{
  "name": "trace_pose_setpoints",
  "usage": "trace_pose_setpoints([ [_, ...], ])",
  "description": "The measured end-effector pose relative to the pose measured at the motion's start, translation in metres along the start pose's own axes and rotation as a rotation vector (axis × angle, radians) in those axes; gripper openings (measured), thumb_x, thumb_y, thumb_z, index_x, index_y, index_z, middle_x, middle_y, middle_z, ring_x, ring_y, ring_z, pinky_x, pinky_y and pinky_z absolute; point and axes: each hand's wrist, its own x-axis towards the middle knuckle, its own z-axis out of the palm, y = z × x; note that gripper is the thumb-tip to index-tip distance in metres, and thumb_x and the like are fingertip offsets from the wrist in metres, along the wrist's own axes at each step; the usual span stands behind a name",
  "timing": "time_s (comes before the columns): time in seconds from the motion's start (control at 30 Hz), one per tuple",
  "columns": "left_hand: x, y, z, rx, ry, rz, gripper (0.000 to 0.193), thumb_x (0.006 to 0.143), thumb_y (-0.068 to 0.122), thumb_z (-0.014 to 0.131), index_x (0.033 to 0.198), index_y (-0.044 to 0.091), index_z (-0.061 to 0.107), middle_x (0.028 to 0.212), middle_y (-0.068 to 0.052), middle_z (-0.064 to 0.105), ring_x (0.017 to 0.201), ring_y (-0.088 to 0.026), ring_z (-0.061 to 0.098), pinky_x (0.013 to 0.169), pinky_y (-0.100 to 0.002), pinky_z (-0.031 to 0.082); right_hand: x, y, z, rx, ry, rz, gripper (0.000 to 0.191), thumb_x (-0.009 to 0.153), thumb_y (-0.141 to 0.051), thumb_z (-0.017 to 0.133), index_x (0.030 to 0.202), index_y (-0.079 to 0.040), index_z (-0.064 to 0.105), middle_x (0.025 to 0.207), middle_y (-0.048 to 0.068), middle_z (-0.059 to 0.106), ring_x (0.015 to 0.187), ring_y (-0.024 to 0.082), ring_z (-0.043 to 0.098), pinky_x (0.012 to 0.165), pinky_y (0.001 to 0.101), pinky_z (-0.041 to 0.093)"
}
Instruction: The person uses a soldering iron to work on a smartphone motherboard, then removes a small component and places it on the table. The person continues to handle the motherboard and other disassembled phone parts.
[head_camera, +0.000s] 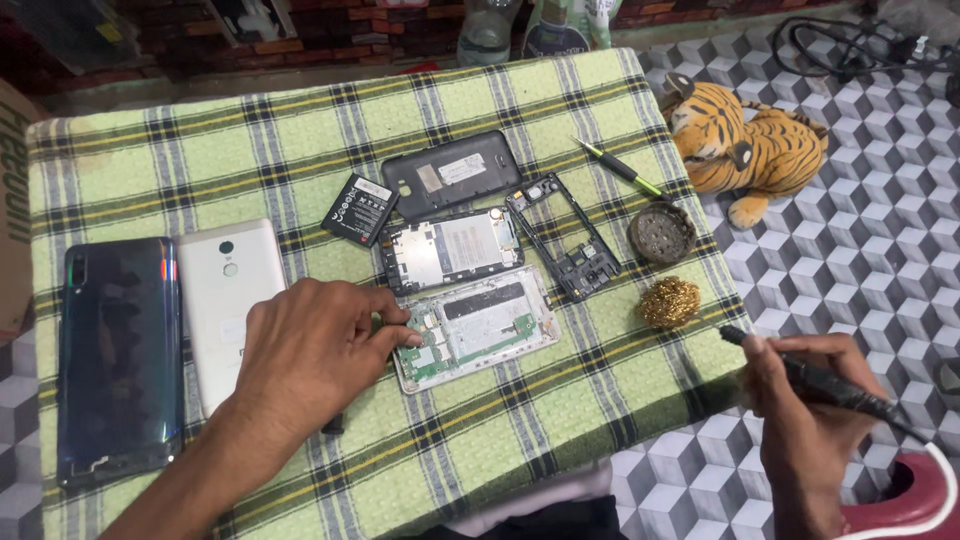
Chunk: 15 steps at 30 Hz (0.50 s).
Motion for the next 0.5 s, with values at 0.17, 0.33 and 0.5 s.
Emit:
trace_pose_setpoints([
  [0.17,0.000,0.001,0.002,0.028,-0.018,-0.012,0.030,0.085,0.049,0.079,0.092,0.019,0.081,0.056,-0.005,0.069,0.054,-0.021,0.071,0.058,-0.043,0.055,-0.009,0.009,0.009,0.110,0.158,-0.144,0.021,0.120,-0.005,0.064,0.104,0.002,0.052,0.080,0.014,0.066,0.066,0.015,0.066,0.057,0.0242,0.052],
  [0.33,-0.001,-0.002,0.003,-0.005,0.038,0.054,0.029,0.082,0.045,0.078,0.092,0.018,0.082,0.054,-0.006,0.068,0.053,-0.020,0.069,0.057,-0.044,0.054,-0.008,0.027,0.004,0.215,0.266,-0.161,0.021,0.126,-0.010,0.055,0.109,0.000,0.047,0.080,0.013,0.064,0.068,0.016,0.067,0.058,0.0255,0.054],
  [0.5,-0.003,-0.001,0.003,-0.003,0.041,0.053,0.029,0.084,0.046,0.080,0.090,0.017,0.082,0.053,-0.006,0.068,0.051,-0.020,0.069,0.057,-0.043,0.054,0.008,0.042,0.004,0.208,0.241,-0.215,0.027,0.129,-0.011,0.056,0.107,0.002,0.046,0.082,0.016,0.063,0.071,0.018,0.068,0.059,0.0278,0.055],
])
